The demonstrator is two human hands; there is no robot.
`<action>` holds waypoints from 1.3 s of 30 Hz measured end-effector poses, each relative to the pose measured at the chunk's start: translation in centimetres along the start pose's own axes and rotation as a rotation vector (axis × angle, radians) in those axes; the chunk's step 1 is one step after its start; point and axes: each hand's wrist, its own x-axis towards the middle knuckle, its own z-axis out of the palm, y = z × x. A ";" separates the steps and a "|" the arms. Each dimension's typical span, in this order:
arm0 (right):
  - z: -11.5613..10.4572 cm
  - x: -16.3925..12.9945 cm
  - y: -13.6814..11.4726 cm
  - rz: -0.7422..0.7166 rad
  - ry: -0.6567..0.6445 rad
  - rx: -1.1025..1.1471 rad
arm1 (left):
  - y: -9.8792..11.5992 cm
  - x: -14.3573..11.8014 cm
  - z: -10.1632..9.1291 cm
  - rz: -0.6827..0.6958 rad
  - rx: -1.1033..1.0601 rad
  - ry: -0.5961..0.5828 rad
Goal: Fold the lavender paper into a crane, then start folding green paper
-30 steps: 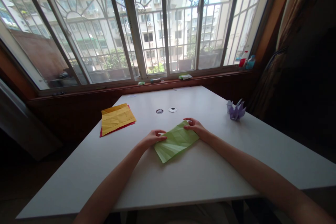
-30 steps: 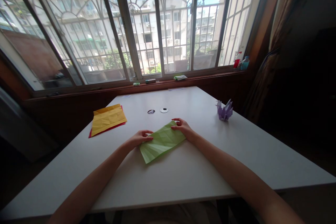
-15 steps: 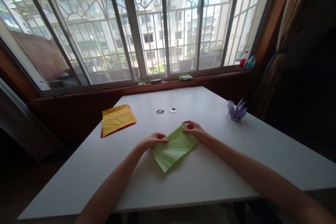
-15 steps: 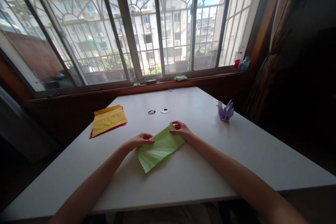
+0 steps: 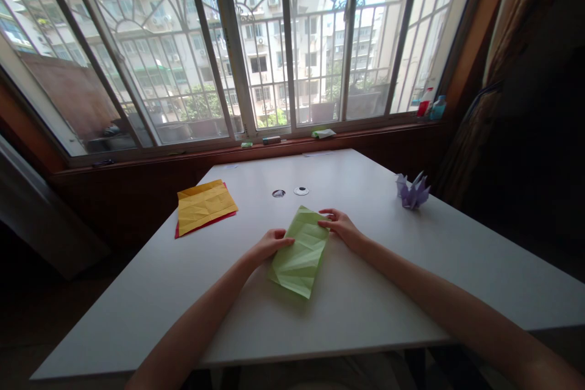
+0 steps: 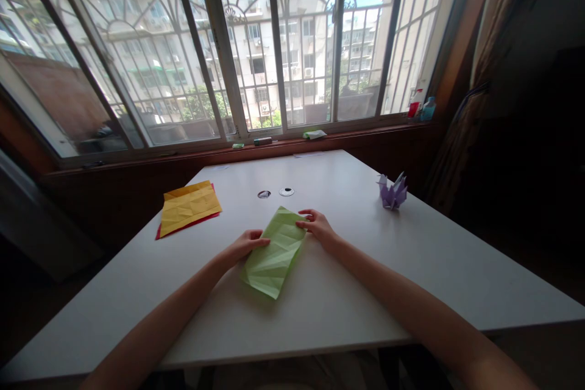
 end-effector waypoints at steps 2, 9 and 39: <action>0.4 -0.1 0.0 -0.019 -0.017 -0.020 | 0.3 -0.3 0.3 0.003 -0.022 -0.058; 2.8 -1.4 0.3 -0.075 -0.153 -0.105 | -0.5 0.4 1.0 0.081 -0.049 0.108; 2.3 -1.4 -0.1 -0.115 -0.059 -0.088 | -2.2 1.5 1.6 0.222 -0.118 0.377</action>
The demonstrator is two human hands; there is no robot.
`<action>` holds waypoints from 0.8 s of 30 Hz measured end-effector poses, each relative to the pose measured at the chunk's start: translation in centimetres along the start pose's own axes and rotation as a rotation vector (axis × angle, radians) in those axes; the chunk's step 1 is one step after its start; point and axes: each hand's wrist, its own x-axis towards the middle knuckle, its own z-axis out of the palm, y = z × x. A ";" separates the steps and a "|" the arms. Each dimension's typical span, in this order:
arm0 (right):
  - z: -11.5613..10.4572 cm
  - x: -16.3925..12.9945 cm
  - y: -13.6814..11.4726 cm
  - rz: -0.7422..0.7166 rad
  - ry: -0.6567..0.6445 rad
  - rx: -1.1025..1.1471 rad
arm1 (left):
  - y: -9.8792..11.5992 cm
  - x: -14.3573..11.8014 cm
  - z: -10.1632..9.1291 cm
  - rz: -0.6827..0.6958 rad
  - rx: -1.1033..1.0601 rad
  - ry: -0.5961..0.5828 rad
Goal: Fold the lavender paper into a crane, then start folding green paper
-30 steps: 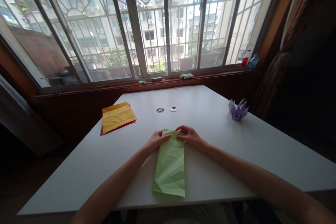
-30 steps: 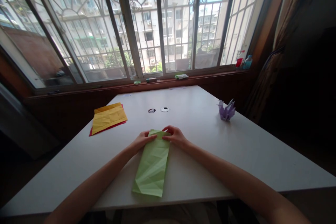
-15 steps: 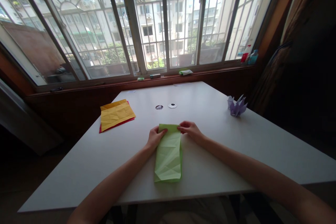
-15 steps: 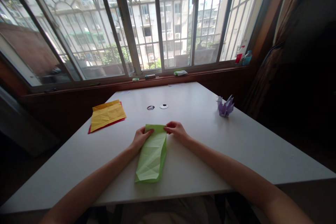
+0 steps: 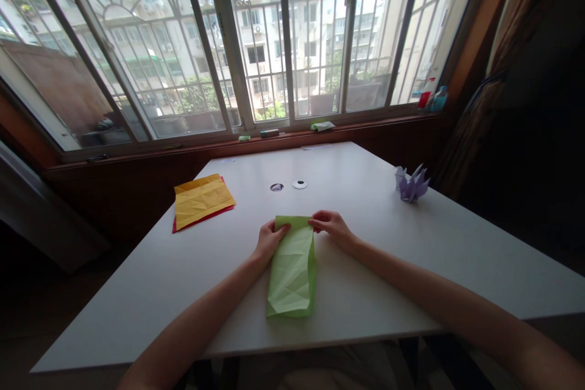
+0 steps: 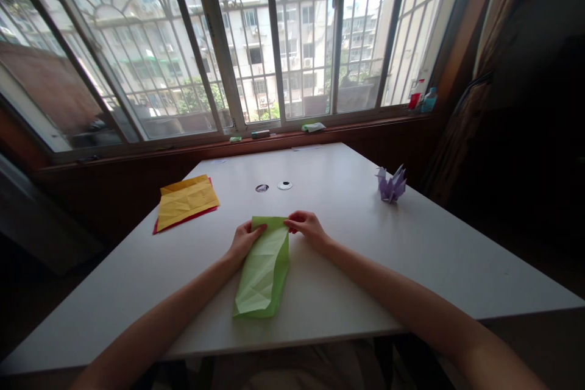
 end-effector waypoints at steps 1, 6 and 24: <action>0.0 0.0 0.0 0.001 -0.007 0.000 | 0.0 0.0 0.0 -0.001 -0.003 -0.001; 0.1 0.0 0.1 -0.001 -0.018 -0.006 | -0.1 0.0 0.0 -0.005 -0.018 -0.010; -0.1 0.2 0.5 -0.021 0.000 -0.001 | -0.2 0.0 0.0 -0.001 -0.058 -0.010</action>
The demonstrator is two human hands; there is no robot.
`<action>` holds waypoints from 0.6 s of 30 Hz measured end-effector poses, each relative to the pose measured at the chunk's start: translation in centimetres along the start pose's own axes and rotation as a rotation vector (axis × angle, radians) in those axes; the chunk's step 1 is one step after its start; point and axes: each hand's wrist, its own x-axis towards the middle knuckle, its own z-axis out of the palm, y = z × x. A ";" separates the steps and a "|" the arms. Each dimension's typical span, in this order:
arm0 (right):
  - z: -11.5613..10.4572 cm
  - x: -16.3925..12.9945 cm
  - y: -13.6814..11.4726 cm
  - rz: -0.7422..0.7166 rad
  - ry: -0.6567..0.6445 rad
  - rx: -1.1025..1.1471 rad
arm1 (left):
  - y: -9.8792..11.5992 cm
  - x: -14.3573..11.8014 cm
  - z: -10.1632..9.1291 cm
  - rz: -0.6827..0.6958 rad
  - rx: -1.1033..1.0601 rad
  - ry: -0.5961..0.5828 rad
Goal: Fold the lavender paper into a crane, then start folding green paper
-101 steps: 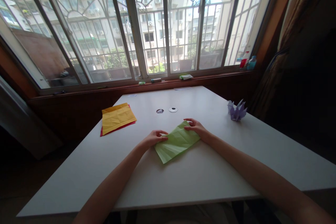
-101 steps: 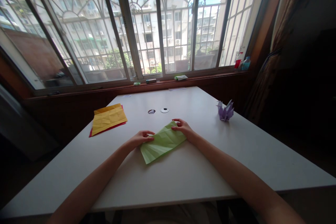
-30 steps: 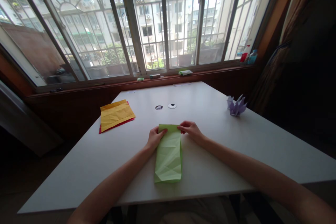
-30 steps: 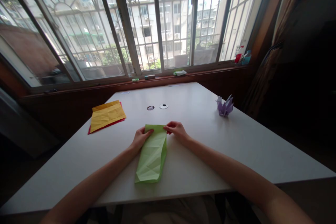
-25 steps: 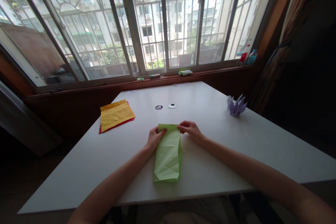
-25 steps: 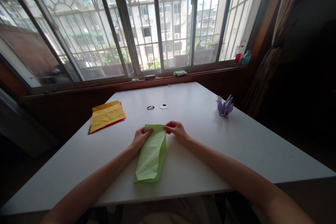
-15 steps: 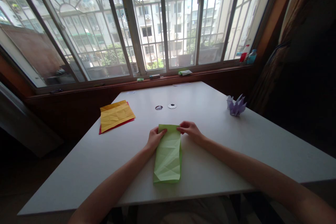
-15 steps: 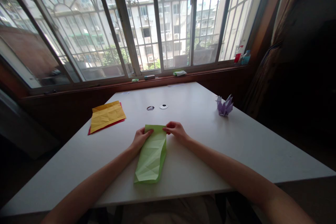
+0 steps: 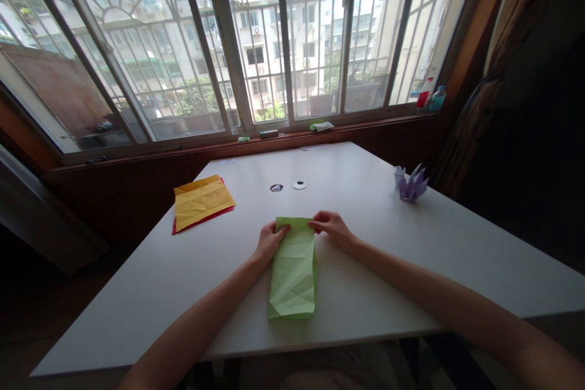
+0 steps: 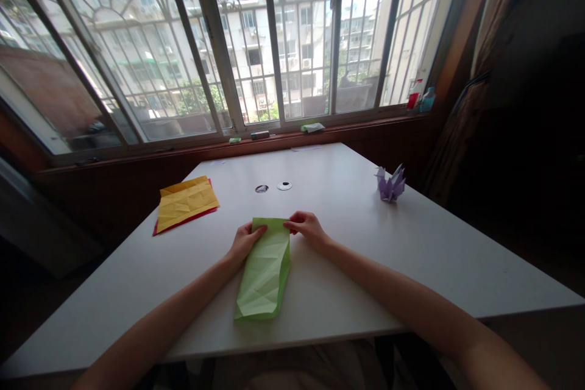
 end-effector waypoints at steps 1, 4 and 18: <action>0.0 0.0 0.0 -0.001 0.000 0.001 | 0.0 0.0 0.0 0.000 0.001 -0.001; 0.0 0.0 -0.1 -0.006 0.001 0.005 | 0.0 0.0 0.0 0.002 0.006 -0.006; 0.0 0.2 0.2 -0.056 -0.001 0.037 | -0.1 0.1 0.0 0.026 0.043 -0.004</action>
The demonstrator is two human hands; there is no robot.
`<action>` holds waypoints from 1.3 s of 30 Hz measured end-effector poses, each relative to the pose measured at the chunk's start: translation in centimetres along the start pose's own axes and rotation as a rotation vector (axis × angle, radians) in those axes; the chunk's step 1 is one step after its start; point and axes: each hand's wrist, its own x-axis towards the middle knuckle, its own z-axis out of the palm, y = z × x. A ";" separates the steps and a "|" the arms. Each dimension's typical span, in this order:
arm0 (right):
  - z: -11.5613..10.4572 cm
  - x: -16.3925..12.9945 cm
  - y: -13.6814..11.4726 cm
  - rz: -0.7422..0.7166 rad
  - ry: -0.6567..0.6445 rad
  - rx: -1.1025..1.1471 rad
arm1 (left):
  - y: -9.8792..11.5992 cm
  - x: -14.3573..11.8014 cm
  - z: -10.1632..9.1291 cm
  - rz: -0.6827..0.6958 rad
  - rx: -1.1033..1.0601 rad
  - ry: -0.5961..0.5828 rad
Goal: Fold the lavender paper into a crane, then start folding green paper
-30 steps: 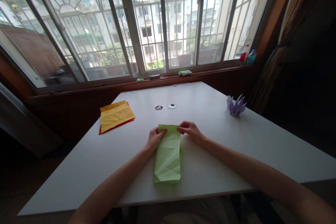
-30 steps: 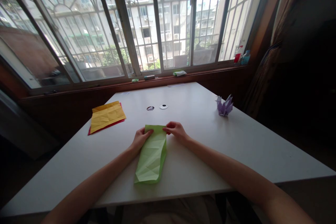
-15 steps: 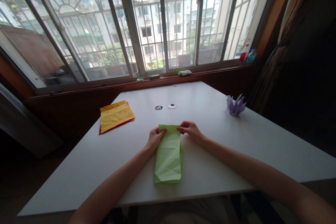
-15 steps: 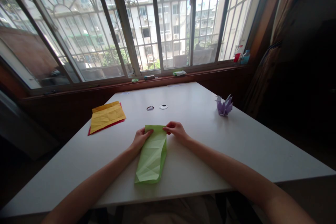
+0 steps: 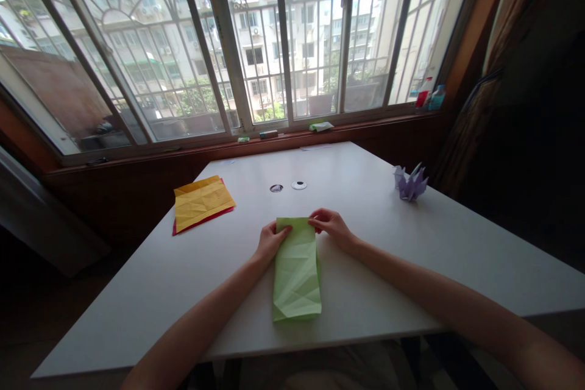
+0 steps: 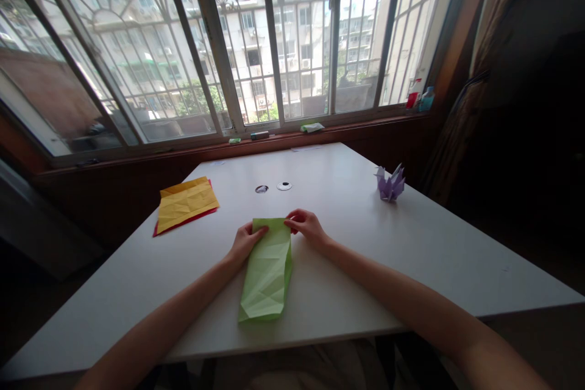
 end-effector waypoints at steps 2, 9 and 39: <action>0.0 0.1 0.2 -0.005 -0.002 0.001 | 0.0 0.0 0.0 0.002 0.004 0.001; -0.1 0.2 0.6 -0.017 0.000 -0.006 | 0.1 0.0 0.0 0.008 0.009 0.000; 0.3 -0.1 -0.9 -0.021 0.074 -0.061 | 0.0 0.1 0.0 0.022 0.006 0.007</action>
